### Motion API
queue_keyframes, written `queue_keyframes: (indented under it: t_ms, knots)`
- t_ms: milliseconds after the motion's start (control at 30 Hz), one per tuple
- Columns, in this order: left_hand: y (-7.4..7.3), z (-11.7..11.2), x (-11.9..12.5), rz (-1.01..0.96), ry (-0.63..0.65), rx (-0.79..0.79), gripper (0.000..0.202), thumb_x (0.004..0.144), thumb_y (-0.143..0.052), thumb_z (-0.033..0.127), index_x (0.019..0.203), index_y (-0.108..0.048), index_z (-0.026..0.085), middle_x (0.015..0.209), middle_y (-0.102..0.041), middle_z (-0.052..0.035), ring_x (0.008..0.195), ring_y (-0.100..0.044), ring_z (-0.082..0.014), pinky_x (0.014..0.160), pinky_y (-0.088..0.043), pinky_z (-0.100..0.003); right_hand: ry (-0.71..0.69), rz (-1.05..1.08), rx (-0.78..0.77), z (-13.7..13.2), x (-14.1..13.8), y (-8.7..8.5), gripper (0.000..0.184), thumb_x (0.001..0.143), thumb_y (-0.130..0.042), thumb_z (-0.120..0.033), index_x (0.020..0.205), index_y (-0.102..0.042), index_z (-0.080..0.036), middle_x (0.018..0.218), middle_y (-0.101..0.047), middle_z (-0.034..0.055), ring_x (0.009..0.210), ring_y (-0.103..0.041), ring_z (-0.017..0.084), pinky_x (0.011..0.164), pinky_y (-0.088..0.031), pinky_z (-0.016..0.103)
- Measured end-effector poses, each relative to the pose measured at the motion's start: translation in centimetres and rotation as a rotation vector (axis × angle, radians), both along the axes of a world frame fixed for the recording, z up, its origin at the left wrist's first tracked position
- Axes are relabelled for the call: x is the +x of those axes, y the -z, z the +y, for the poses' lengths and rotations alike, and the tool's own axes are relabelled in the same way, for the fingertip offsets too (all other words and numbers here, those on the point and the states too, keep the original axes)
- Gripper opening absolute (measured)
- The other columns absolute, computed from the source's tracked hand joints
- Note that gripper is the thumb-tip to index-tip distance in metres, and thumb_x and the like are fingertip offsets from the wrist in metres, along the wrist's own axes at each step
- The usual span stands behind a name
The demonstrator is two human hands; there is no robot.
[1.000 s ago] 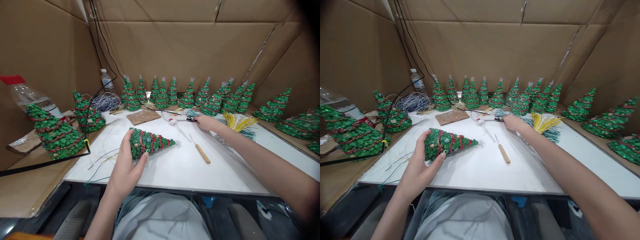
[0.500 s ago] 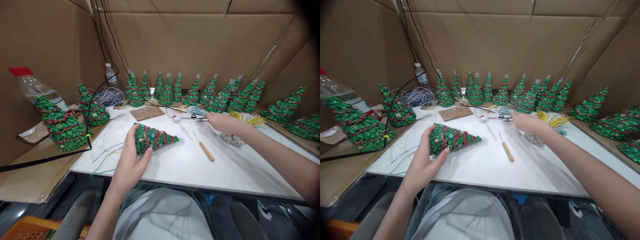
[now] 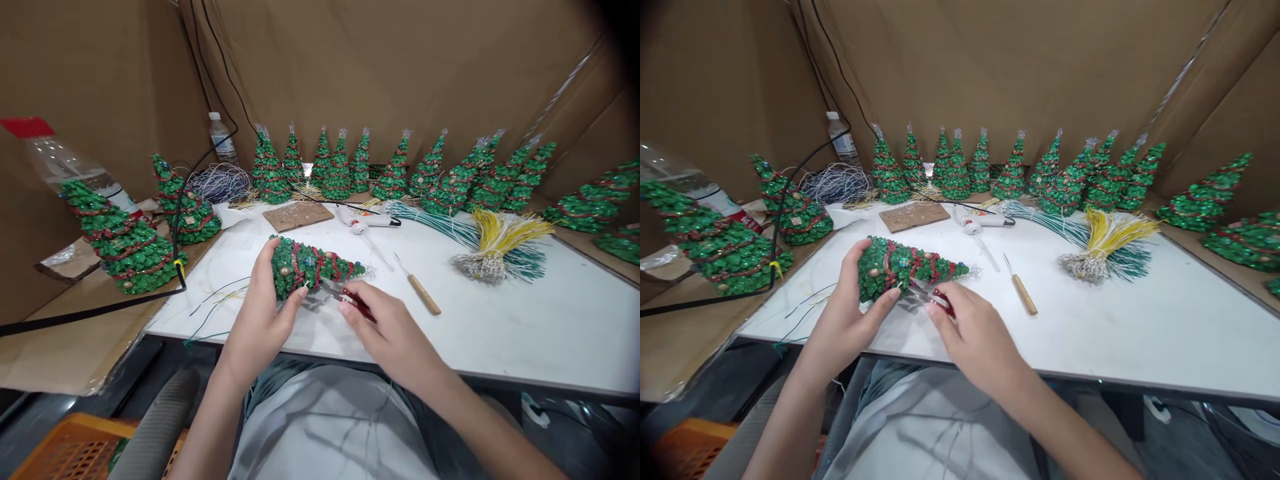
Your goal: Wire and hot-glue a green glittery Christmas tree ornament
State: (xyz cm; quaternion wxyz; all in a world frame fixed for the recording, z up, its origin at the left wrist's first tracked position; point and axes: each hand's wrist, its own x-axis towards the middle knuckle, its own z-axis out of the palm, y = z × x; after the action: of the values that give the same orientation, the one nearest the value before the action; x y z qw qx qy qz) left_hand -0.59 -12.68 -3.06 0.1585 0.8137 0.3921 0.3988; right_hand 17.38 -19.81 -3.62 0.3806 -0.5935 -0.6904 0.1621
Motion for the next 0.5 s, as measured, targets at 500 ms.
queue_keyframes:
  t_ms: [500]
  knots:
    - [0.0, 0.3, -0.2, 0.032, 0.017, 0.012, 0.068, 0.088, -0.052, 0.035, 0.143, -0.016, 0.016, 0.146, -0.030, -0.0169, 0.136, -0.032, -0.0294, 0.111, -0.030, -0.046, 0.083, 0.096, -0.052, 0.2, -2.2, 1.2, 0.021, 0.091, -0.046, -0.036, 0.086, -0.058, -0.020, 0.066, -0.058, -0.0022, 0.056, -0.047, 0.011, 0.053, -0.032, 0.022]
